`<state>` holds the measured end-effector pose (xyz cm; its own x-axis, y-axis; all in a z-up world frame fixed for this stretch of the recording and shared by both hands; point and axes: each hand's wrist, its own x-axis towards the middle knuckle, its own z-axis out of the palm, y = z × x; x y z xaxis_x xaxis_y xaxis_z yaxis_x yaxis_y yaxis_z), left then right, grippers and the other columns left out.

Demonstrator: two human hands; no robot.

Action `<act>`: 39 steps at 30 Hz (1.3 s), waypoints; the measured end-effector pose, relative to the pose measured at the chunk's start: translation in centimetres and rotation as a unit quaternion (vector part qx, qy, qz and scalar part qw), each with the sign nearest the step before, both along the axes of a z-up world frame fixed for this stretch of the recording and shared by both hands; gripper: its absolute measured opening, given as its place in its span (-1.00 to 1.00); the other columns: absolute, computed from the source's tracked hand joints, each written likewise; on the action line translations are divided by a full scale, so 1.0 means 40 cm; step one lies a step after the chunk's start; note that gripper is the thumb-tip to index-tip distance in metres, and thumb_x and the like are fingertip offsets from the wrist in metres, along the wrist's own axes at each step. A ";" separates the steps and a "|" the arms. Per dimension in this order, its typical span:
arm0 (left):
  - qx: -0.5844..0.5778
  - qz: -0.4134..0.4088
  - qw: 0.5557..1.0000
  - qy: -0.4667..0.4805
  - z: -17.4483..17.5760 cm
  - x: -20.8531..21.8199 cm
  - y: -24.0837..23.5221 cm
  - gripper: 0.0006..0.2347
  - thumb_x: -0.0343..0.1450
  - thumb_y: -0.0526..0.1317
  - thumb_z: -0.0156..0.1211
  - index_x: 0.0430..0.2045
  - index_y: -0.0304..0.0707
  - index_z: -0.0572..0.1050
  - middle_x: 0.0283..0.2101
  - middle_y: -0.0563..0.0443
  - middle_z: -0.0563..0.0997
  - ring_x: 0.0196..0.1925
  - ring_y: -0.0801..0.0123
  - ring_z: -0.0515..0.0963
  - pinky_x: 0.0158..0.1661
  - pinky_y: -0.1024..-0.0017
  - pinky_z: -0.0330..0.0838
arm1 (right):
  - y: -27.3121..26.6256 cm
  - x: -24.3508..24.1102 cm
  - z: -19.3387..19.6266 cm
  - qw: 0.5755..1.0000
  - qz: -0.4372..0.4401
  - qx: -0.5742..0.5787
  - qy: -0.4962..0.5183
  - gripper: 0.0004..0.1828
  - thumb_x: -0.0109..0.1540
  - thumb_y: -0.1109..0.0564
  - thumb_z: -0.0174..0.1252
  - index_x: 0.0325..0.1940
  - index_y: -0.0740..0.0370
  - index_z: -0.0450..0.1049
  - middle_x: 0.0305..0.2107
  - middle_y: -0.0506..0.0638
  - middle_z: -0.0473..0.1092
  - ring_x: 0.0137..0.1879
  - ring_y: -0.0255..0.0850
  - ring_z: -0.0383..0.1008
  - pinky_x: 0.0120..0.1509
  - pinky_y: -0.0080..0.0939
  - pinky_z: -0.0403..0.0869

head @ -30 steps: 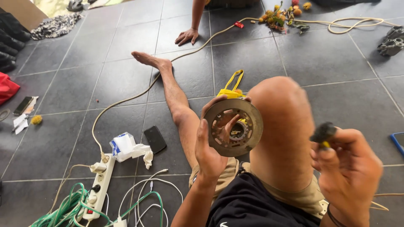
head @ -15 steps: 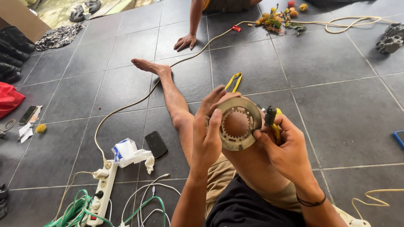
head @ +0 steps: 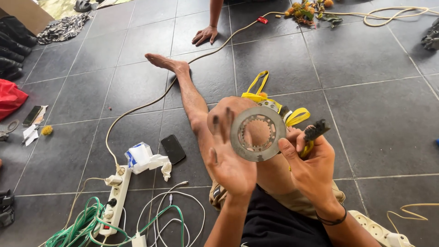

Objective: The person sits on the floor and uses a wire brush to scrub a circular metal mechanical part held in their left hand. They rotate the part to clean different areas, including the inner teeth and outer rim, while other parts and tools lie nearby.

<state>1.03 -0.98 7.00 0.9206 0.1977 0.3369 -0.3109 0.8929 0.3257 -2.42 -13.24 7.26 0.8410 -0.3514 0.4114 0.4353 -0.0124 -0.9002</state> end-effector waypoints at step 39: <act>-0.027 -0.199 0.980 -0.012 0.067 0.025 0.005 -0.46 0.47 0.13 0.08 0.33 -0.04 0.31 0.40 -0.41 0.30 0.30 -0.54 0.36 0.26 -0.20 0.34 | -0.077 -0.013 0.052 0.956 0.092 -0.253 0.117 -0.69 0.33 0.12 0.05 0.14 0.22 0.45 -0.49 -0.17 0.41 -0.51 -0.41 0.21 -0.38 -0.36 0.31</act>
